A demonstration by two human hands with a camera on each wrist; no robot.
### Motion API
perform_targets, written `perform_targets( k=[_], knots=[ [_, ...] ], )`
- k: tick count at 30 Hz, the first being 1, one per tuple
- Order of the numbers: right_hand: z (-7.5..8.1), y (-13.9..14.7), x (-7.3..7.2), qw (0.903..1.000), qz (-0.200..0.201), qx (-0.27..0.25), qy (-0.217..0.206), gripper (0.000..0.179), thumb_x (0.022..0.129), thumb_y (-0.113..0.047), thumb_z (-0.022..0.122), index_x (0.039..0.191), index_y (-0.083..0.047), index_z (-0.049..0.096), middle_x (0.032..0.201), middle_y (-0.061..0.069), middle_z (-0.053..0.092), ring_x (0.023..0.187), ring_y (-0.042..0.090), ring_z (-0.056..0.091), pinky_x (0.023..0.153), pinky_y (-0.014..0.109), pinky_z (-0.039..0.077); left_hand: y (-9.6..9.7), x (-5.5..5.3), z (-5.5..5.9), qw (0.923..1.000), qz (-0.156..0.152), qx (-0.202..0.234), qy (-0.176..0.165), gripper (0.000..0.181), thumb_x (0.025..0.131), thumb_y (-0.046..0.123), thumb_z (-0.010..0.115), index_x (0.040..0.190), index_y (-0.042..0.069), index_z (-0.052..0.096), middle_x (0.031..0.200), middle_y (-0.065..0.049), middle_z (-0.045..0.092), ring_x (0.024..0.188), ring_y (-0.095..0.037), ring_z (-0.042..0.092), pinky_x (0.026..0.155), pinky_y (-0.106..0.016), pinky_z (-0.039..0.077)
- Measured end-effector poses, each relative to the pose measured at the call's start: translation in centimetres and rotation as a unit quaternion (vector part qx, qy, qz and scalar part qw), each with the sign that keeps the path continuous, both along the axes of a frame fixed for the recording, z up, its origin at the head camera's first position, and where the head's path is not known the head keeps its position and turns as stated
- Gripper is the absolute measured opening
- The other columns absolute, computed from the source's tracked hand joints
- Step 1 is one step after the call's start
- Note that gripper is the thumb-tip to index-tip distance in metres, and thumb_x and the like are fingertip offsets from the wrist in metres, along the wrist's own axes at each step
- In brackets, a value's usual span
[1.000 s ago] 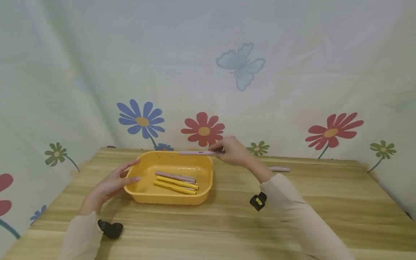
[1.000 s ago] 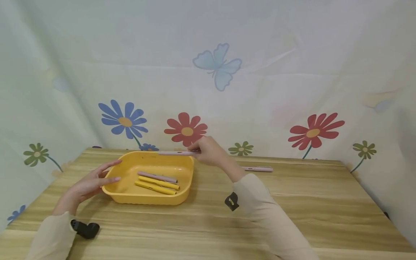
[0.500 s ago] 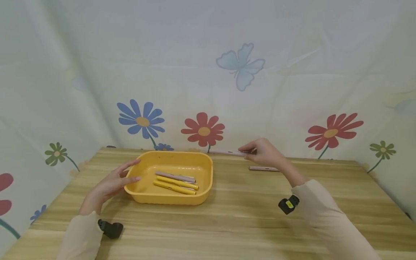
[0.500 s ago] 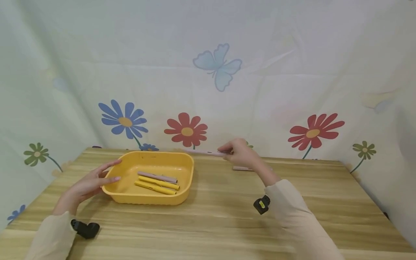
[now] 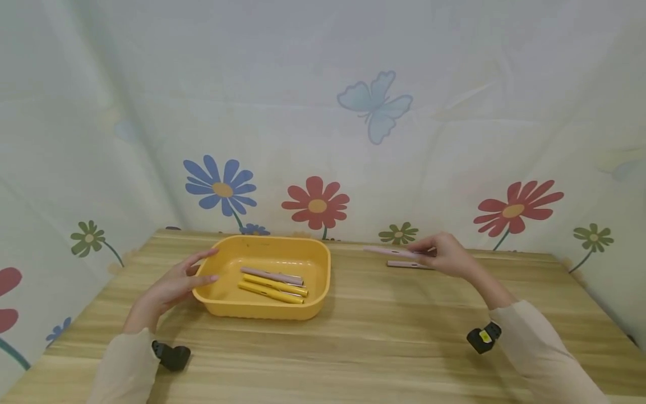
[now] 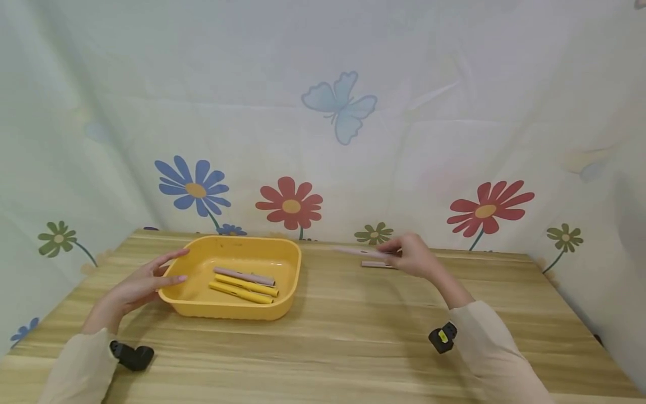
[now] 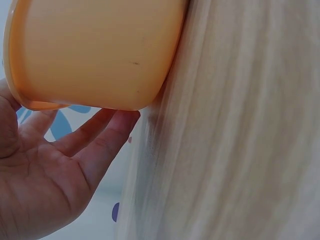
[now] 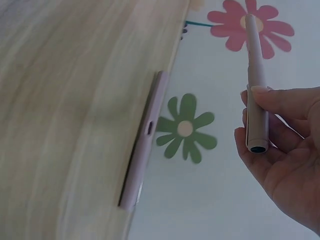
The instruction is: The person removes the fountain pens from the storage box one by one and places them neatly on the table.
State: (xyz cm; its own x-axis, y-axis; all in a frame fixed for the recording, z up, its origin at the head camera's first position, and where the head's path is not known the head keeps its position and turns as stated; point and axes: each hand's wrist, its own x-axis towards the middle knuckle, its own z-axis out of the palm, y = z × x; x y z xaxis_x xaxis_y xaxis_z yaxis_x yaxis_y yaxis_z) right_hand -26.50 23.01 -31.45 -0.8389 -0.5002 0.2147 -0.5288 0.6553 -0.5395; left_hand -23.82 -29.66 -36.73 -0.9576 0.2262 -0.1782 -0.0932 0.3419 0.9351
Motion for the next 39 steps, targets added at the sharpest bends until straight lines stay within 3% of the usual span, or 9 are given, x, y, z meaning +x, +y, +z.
perform_targets(
  k=[6, 18, 25, 39],
  knots=[
    [-1.3, 1.5, 0.3, 0.9999, -0.008, 0.007, -0.004, 0.019, 0.08, 0.008, 0.06, 0.099, 0.01, 0.066, 0.096, 0.022, 0.066, 0.089, 0.032, 0.062, 0.07, 0.033, 0.054, 0.0, -0.1, 0.0, 1.0, -0.003, 0.001, 0.001, 0.077, 0.087, 0.016, 0.061, 0.146, 0.01, 0.013, 0.147, -0.03, 0.004, 0.124, -0.047, 0.031, 0.087, -0.041, 0.048],
    [-3.6, 3.5, 0.3, 0.999, -0.018, 0.041, 0.006, 0.02, 0.077, 0.011, 0.06, 0.096, 0.01, 0.067, 0.091, 0.019, 0.067, 0.083, 0.027, 0.062, 0.069, 0.036, 0.054, 0.0, 0.0, -0.2, 1.0, -0.004, -0.004, -0.001, 0.077, 0.087, 0.017, 0.061, 0.146, 0.01, 0.013, 0.147, -0.031, 0.004, 0.123, -0.048, 0.032, 0.087, -0.042, 0.048],
    [-4.5, 4.4, -0.1, 0.9985, -0.022, 0.05, -0.003, 0.022, 0.075, 0.013, 0.06, 0.095, 0.011, 0.066, 0.091, 0.021, 0.067, 0.084, 0.027, 0.061, 0.07, 0.038, 0.053, -0.1, -0.1, -0.1, 0.9999, 0.007, -0.012, -0.002, 0.077, 0.087, 0.019, 0.062, 0.146, 0.013, 0.014, 0.147, -0.03, 0.005, 0.124, -0.048, 0.032, 0.087, -0.042, 0.048],
    [-5.7, 4.6, -1.3, 0.998, -0.022, 0.06, 0.004, 0.019, 0.073, 0.012, 0.062, 0.091, 0.01, 0.067, 0.089, 0.021, 0.067, 0.085, 0.031, 0.062, 0.072, 0.043, 0.052, -0.3, -0.1, -0.1, 0.9999, -0.003, -0.009, 0.005, 0.076, 0.087, 0.018, 0.062, 0.146, 0.011, 0.014, 0.148, -0.029, 0.004, 0.125, -0.048, 0.03, 0.087, -0.041, 0.048]
  ],
)
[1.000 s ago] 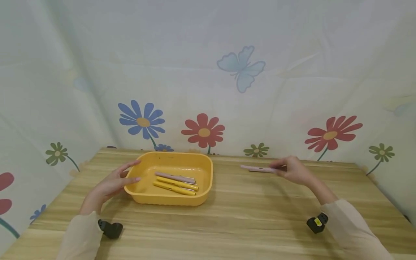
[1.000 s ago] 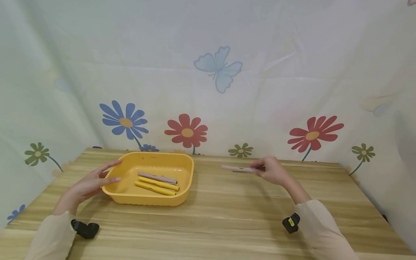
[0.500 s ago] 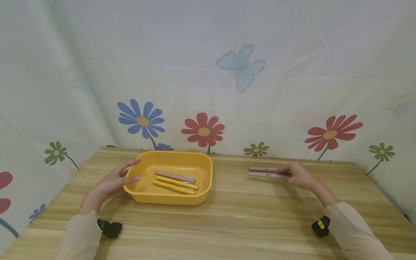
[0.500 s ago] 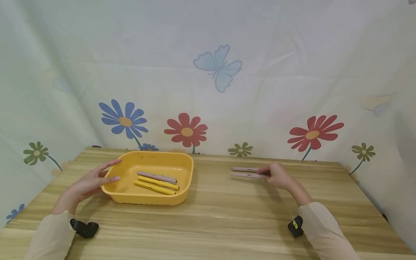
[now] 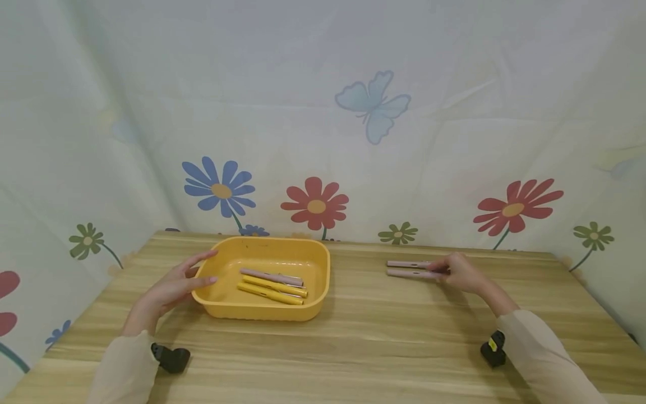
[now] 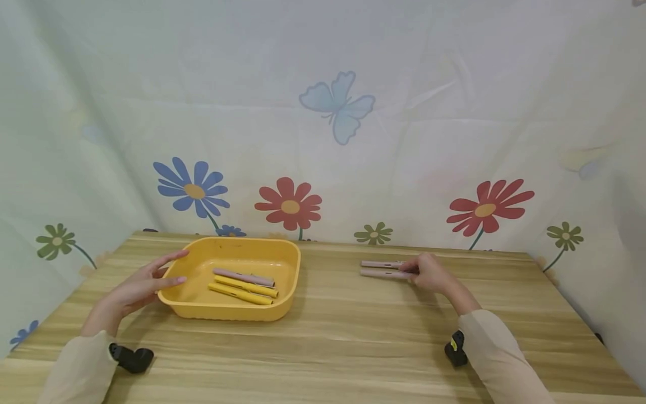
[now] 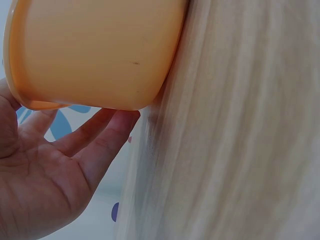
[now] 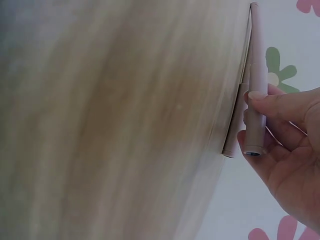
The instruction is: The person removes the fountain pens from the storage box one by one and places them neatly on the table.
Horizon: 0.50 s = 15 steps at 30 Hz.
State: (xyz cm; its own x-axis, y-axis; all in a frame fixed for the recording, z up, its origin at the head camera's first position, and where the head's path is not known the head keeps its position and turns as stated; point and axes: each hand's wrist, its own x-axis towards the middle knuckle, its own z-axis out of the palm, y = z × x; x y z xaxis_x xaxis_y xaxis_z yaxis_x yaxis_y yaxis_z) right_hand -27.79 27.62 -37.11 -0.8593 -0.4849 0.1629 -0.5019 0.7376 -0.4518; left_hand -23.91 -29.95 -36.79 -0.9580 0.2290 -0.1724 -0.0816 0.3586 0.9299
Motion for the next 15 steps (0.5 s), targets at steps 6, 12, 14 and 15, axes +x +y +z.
perform_targets(
  k=[6, 12, 14, 15],
  knots=[
    [-0.3, 0.2, -0.6, 0.9999, 0.005, 0.009, 0.002, 0.018, 0.072, 0.011, 0.064, 0.091, 0.01, 0.068, 0.089, 0.021, 0.067, 0.085, 0.032, 0.062, 0.073, 0.044, 0.052, 0.1, 0.0, 0.1, 1.0, 0.002, 0.004, -0.003, 0.076, 0.087, 0.018, 0.061, 0.146, 0.011, 0.014, 0.147, -0.03, 0.004, 0.123, -0.046, 0.034, 0.086, -0.041, 0.049],
    [-0.6, 0.5, -1.0, 0.9998, 0.008, 0.006, -0.015, 0.018, 0.072, 0.011, 0.064, 0.09, 0.01, 0.068, 0.088, 0.02, 0.068, 0.084, 0.031, 0.063, 0.071, 0.042, 0.052, 0.1, 0.1, 0.1, 1.0, 0.002, 0.006, -0.006, 0.077, 0.087, 0.019, 0.062, 0.146, 0.011, 0.014, 0.147, -0.029, 0.004, 0.123, -0.046, 0.034, 0.086, -0.04, 0.049],
    [-0.6, 0.5, -1.1, 0.9996, 0.007, 0.003, -0.025, 0.018, 0.072, 0.011, 0.064, 0.09, 0.01, 0.068, 0.087, 0.02, 0.068, 0.083, 0.03, 0.063, 0.071, 0.041, 0.053, 0.1, 0.1, 0.1, 1.0, 0.002, 0.008, -0.006, 0.077, 0.087, 0.019, 0.062, 0.146, 0.011, 0.014, 0.147, -0.029, 0.004, 0.123, -0.046, 0.034, 0.086, -0.04, 0.049],
    [-0.6, 0.6, -1.1, 0.9995, 0.007, 0.003, -0.03, 0.018, 0.072, 0.011, 0.064, 0.09, 0.01, 0.068, 0.087, 0.019, 0.068, 0.083, 0.029, 0.063, 0.071, 0.04, 0.053, 0.1, 0.1, 0.1, 1.0, 0.002, 0.008, -0.006, 0.077, 0.087, 0.019, 0.062, 0.146, 0.01, 0.014, 0.147, -0.029, 0.004, 0.122, -0.046, 0.035, 0.086, -0.04, 0.049]
  ],
)
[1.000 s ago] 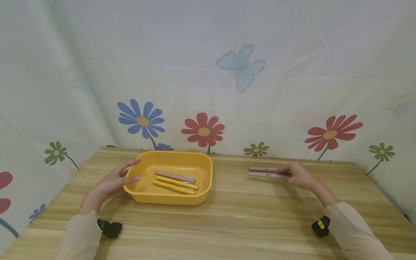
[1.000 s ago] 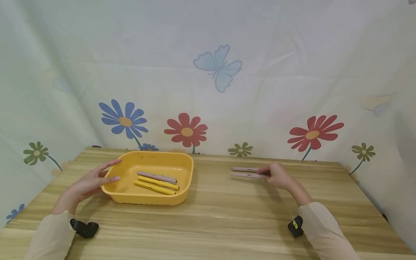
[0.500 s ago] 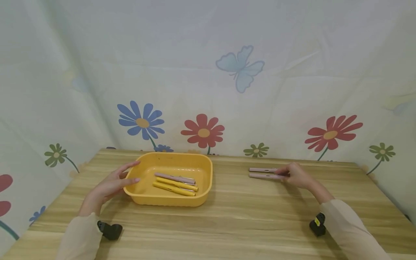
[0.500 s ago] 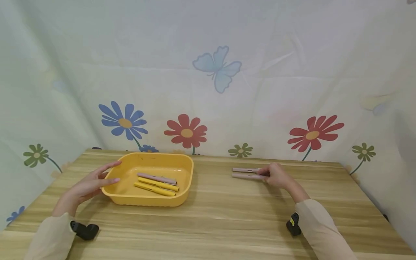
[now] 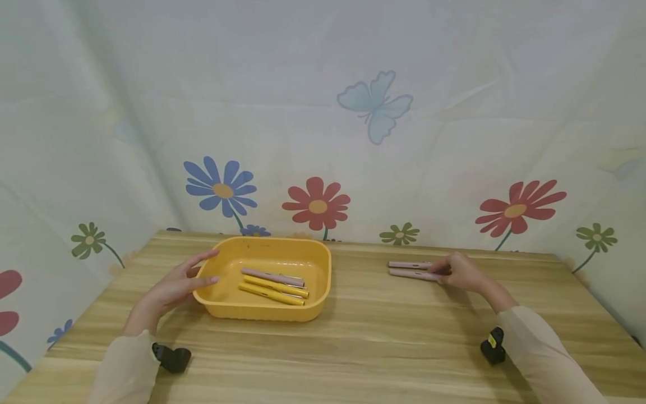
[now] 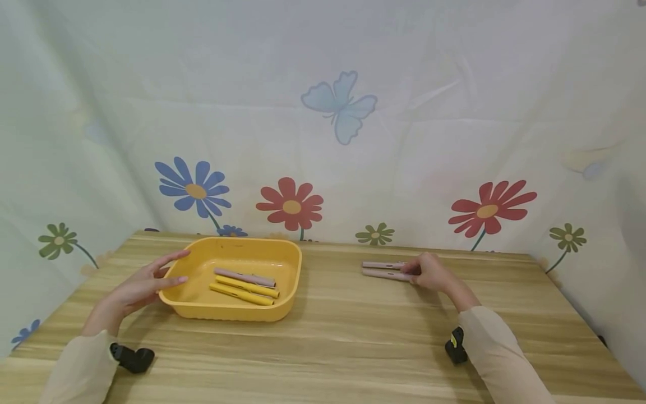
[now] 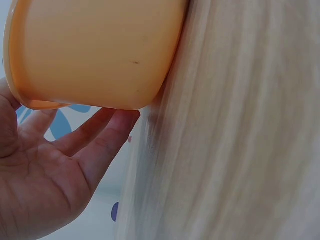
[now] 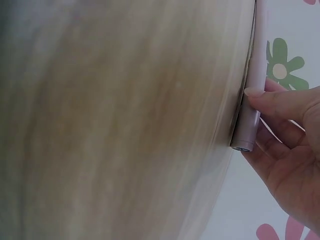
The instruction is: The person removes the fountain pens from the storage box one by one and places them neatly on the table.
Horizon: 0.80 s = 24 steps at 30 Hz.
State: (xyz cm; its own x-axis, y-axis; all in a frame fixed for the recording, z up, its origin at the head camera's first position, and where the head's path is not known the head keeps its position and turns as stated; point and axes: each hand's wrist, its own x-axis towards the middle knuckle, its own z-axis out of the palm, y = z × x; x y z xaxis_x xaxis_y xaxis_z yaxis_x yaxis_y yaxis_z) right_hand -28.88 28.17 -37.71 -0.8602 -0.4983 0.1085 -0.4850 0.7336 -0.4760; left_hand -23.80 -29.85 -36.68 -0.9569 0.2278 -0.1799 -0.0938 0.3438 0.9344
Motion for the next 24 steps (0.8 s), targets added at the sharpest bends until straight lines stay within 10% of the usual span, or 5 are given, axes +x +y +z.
perform_targets(
  k=[24],
  knots=[
    [0.09, 0.06, -0.33, 0.9995, 0.027, 0.007, 0.015, 0.019, 0.07, 0.01, 0.065, 0.089, 0.008, 0.069, 0.086, 0.017, 0.069, 0.084, 0.027, 0.063, 0.069, 0.036, 0.053, 0.24, -0.05, 0.0, 0.9997, 0.014, -0.018, -0.006, 0.076, 0.088, 0.021, 0.061, 0.147, 0.014, 0.014, 0.148, -0.029, 0.003, 0.124, -0.047, 0.032, 0.087, -0.042, 0.048]
  ],
)
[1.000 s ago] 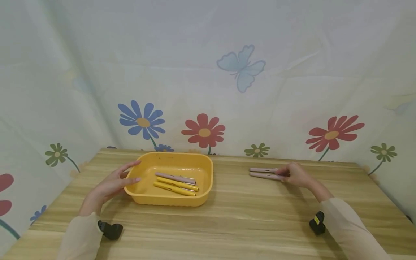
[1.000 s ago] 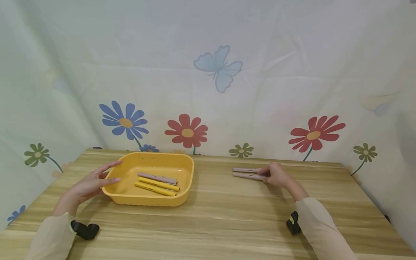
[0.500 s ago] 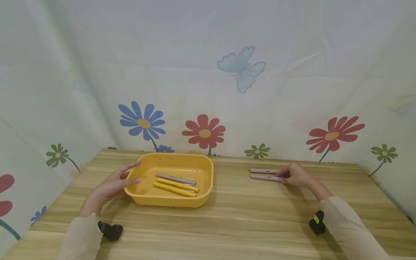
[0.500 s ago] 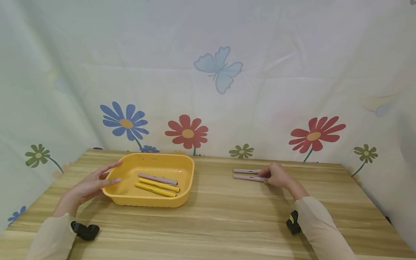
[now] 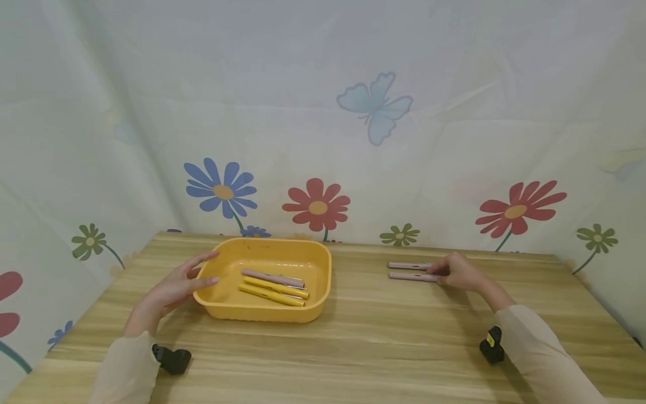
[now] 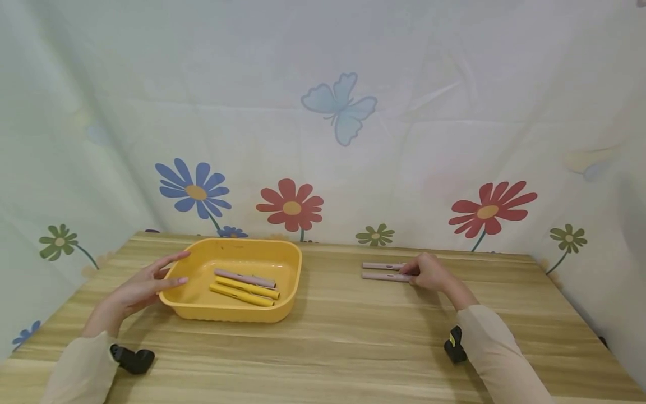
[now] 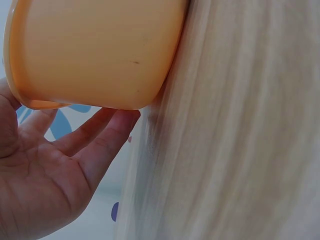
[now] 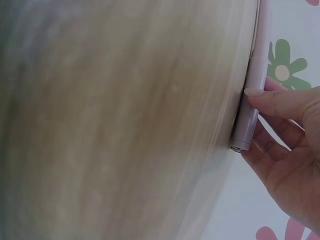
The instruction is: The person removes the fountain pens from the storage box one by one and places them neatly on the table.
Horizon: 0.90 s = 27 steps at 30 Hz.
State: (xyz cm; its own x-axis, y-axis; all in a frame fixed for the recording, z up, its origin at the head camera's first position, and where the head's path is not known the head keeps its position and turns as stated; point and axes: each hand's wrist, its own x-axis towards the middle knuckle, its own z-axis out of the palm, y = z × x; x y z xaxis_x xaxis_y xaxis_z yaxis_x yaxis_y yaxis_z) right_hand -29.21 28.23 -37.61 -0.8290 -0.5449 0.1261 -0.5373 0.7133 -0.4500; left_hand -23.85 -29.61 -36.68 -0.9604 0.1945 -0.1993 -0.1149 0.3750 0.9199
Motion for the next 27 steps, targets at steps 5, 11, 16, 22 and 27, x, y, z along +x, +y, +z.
perform_targets(
  k=[5, 11, 16, 22, 27],
  knots=[
    [0.0, -0.1, 0.0, 1.0, -0.004, 0.006, -0.002, 0.019, 0.07, 0.01, 0.066, 0.089, 0.008, 0.069, 0.086, 0.017, 0.069, 0.084, 0.029, 0.063, 0.071, 0.039, 0.053, -0.1, 0.0, 0.0, 1.0, -0.001, 0.004, 0.002, 0.076, 0.087, 0.02, 0.061, 0.147, 0.014, 0.014, 0.148, -0.029, 0.004, 0.124, -0.047, 0.033, 0.087, -0.042, 0.048],
    [-0.1, -0.2, 0.0, 0.9999, -0.01, 0.007, -0.008, 0.019, 0.071, 0.01, 0.065, 0.09, 0.008, 0.069, 0.087, 0.018, 0.068, 0.085, 0.03, 0.064, 0.071, 0.04, 0.053, -0.2, 0.0, -0.1, 0.9999, -0.007, 0.011, 0.006, 0.075, 0.088, 0.019, 0.061, 0.146, 0.013, 0.015, 0.148, -0.029, 0.004, 0.123, -0.046, 0.034, 0.086, -0.041, 0.049],
    [-0.3, -0.1, -0.1, 0.9999, -0.013, -0.002, -0.009, 0.02, 0.071, 0.011, 0.066, 0.091, 0.009, 0.068, 0.088, 0.019, 0.068, 0.085, 0.03, 0.064, 0.071, 0.039, 0.053, -0.2, 0.0, -0.2, 0.9999, -0.007, 0.012, 0.004, 0.075, 0.088, 0.019, 0.061, 0.146, 0.012, 0.014, 0.147, -0.029, 0.005, 0.122, -0.045, 0.036, 0.086, -0.04, 0.049],
    [-0.1, 0.2, 0.1, 0.9993, -0.029, -0.022, -0.011, 0.02, 0.073, 0.009, 0.066, 0.093, 0.009, 0.068, 0.088, 0.019, 0.068, 0.084, 0.03, 0.064, 0.071, 0.04, 0.053, -0.2, -0.1, -0.3, 0.9999, -0.004, 0.012, 0.0, 0.076, 0.087, 0.02, 0.061, 0.147, 0.014, 0.015, 0.147, -0.029, 0.005, 0.122, -0.045, 0.037, 0.086, -0.041, 0.049],
    [0.9, 0.3, 0.6, 0.998, -0.046, -0.037, -0.023, 0.022, 0.075, 0.008, 0.063, 0.097, 0.011, 0.066, 0.092, 0.021, 0.067, 0.089, 0.034, 0.062, 0.077, 0.046, 0.051, -0.3, -0.1, -0.3, 0.9999, -0.004, 0.012, 0.002, 0.076, 0.087, 0.02, 0.061, 0.147, 0.014, 0.014, 0.148, -0.028, 0.004, 0.123, -0.045, 0.035, 0.086, -0.041, 0.049]
  ],
)
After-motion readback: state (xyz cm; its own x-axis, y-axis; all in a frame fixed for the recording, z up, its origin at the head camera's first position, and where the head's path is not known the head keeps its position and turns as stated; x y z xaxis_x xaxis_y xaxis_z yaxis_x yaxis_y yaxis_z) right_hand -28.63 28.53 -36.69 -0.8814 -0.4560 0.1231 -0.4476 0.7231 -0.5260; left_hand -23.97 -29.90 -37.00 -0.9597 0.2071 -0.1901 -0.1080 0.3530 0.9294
